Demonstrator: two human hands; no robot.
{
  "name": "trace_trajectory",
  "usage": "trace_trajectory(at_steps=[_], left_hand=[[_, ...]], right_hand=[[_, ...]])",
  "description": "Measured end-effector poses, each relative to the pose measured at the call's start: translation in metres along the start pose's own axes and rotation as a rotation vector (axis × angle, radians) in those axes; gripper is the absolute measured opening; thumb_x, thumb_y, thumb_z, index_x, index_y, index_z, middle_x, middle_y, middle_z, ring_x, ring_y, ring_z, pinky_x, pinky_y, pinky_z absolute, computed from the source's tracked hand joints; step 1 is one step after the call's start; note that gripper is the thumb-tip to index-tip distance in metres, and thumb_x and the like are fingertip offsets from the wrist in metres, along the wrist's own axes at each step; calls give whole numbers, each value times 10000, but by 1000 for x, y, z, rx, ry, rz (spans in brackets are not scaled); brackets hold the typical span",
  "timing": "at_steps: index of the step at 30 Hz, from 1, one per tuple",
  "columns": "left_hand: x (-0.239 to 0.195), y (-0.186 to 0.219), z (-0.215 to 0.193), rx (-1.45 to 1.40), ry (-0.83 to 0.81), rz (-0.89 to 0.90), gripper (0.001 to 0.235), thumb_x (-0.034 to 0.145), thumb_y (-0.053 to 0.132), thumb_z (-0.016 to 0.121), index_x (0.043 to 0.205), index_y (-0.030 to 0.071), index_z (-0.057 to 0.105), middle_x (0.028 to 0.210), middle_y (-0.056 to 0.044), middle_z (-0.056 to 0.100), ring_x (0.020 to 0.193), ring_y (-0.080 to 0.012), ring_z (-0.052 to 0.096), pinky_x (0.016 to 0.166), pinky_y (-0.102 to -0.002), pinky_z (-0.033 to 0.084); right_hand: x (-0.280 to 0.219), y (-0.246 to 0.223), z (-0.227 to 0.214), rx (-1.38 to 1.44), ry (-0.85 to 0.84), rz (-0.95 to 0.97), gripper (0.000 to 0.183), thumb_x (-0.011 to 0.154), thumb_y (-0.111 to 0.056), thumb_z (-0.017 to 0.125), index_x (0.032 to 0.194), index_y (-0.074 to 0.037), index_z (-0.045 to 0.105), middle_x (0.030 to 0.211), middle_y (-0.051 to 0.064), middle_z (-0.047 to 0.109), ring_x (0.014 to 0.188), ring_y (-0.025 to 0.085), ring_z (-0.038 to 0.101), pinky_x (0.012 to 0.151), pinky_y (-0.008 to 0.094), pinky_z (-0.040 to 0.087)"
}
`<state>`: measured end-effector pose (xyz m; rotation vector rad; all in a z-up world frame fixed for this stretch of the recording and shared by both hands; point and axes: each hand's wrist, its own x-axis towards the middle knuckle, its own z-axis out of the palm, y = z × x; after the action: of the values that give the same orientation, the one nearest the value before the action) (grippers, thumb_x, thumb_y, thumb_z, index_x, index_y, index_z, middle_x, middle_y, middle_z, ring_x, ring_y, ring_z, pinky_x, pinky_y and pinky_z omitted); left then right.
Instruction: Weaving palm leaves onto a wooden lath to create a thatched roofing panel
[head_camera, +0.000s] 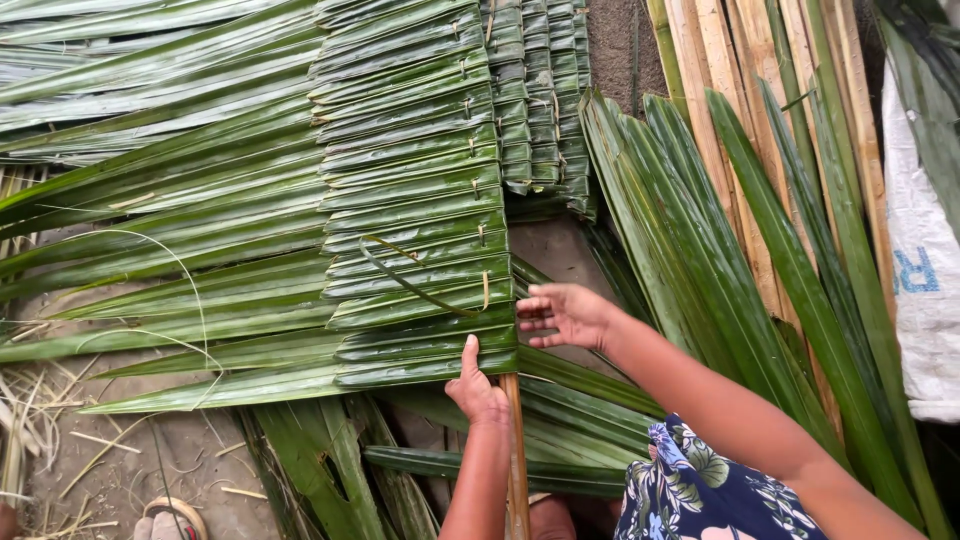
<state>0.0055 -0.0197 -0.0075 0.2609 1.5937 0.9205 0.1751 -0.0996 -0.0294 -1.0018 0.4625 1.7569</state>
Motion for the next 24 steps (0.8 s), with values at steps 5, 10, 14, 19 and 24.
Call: trace_trajectory(at_steps=[5,10,14,19,24], left_hand=[[7,-6,1,-21,15,-4,518,648,-4,950,1087,-61,682,948,-175,715,853,-269,733,743,-419,617],[6,0,5,-37,48,-22,541,629,23,970,1043,-114,651,895,-222,698,795,-314,730,687,-471,619],[5,-1,2,-24,45,-29,537,630,42,982,1023,-114,650,889,-221,697,798,-300,732,694,-456,610],[-4,7,12,-6,-30,-43,491,656,55,977,1009,-94,670,899,-197,703,820,-270,735,727,-424,613],[-14,21,15,56,-23,-55,530,630,75,993,1004,-98,661,881,-191,692,803,-261,718,709,-428,604]], right_hand=[[9,57,14,-323,194,-388,520,951,-316,721,1354,-5,613,1023,123,773,866,207,759,730,341,633],[37,78,13,-576,328,-607,254,1006,-325,665,1031,-93,766,652,36,704,580,124,698,511,246,581],[22,64,35,-547,364,-668,340,1003,-290,677,723,-97,685,571,37,629,525,110,614,508,232,530],[32,53,29,-489,344,-718,383,1022,-264,669,689,-74,660,624,18,607,547,96,610,543,253,580],[22,51,34,-383,314,-672,332,1019,-256,665,773,-35,686,668,74,651,569,169,685,542,318,621]])
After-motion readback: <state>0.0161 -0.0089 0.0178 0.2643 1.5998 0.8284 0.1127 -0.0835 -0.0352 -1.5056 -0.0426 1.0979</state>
